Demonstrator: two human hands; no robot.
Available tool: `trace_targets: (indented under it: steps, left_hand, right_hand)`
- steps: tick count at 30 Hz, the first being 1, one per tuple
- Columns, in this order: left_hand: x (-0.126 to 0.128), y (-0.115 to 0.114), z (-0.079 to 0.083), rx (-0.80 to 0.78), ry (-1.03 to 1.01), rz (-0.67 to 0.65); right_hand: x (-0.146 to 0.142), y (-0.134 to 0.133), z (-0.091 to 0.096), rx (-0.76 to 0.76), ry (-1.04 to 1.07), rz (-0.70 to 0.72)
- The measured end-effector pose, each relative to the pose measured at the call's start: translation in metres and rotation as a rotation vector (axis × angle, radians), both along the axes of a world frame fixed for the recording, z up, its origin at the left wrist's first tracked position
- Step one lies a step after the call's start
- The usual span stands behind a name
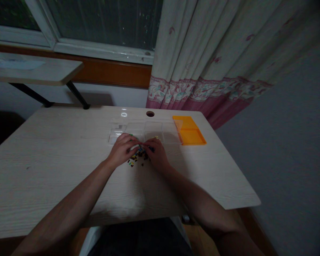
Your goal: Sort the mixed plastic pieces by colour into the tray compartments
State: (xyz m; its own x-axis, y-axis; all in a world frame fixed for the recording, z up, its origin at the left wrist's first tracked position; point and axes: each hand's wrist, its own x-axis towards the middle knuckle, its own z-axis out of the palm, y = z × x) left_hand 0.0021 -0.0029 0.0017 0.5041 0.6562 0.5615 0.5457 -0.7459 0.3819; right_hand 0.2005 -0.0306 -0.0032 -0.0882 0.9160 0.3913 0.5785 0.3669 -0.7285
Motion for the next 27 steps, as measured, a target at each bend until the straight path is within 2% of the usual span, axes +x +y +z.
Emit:
trace_targets:
  steps: [8,14,17,27]
  left_hand:
    - [0.0,0.0,-0.001,0.0,-0.009,0.086]
    - [-0.003,0.003,0.001,-0.021,-0.143,0.316]
    - [-0.003,0.004,0.0,-0.024,-0.166,0.388]
    - [-0.004,0.006,-0.004,-0.022,-0.135,0.435]
  right_hand:
    - [-0.003,-0.003,0.003,0.017,-0.127,0.0]
    - [-0.009,-0.013,-0.001,0.108,-0.388,0.134]
    - [-0.012,-0.017,-0.002,0.123,-0.494,0.177]
    - [-0.013,-0.018,0.001,0.17,-0.595,0.19]
